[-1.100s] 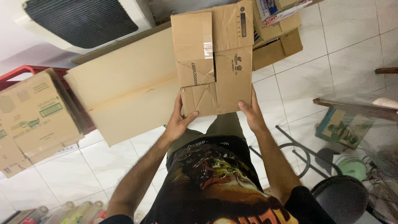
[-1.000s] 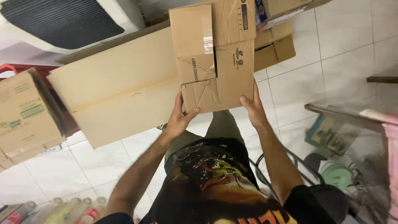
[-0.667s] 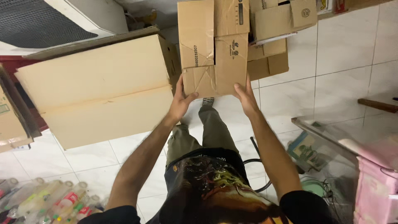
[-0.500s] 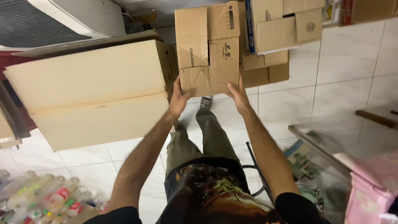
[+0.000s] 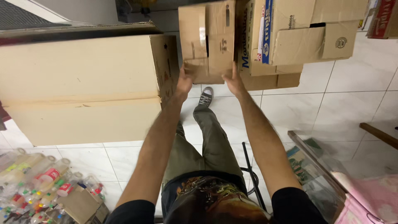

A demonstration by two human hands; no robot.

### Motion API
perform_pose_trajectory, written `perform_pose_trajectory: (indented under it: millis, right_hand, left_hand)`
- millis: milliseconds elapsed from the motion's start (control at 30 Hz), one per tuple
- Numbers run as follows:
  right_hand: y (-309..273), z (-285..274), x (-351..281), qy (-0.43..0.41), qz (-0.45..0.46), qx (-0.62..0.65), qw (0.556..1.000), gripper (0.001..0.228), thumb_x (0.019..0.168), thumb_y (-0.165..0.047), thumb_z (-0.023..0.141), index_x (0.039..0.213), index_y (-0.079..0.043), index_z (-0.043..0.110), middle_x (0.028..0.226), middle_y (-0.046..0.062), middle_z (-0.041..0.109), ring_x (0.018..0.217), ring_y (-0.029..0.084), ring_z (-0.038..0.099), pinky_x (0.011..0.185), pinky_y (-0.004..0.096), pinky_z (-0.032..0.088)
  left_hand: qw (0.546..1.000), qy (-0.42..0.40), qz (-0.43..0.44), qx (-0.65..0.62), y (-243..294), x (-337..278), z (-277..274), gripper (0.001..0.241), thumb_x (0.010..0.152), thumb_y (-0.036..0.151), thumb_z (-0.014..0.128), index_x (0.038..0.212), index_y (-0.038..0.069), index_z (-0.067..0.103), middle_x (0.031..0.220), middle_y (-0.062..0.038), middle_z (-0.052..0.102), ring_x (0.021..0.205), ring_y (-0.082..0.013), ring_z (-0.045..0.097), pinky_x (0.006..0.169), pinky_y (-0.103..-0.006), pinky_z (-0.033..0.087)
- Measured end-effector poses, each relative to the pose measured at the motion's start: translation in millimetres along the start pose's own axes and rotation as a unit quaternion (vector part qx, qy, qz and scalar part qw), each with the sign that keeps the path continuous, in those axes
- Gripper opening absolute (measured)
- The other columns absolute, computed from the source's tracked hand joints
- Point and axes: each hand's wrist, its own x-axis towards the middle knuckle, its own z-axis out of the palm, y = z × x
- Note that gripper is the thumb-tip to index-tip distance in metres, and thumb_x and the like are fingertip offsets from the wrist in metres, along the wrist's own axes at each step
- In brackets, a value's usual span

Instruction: The person organizes cardboard boxes by picking them up, unfolding or flattening some, and stacking them against a wall in a storage area.

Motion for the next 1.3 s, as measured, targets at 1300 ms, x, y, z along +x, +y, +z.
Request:
perform_pose_trajectory:
  millis: [1300]
  right_hand:
    - [-392, 450, -424, -0.294, -0.309, -0.249, 0.869, 0.052, 0.114, -0.02, 0.064, 0.16, -0.001, 0.052, 0.164, 0.025, 0.051, 0.159, 0.042, 0.043, 0.13, 0.054, 0.04]
  left_hand:
    - [0.989, 0.109, 0.046, -0.087, -182, -395, -461, 0.053, 0.106, 0.04, 0.069, 0.153, 0.016, 0.067, 0.151, -0.016, 0.069, 0.144, -0.0384, 0.062, 0.121, -0.052, 0.051]
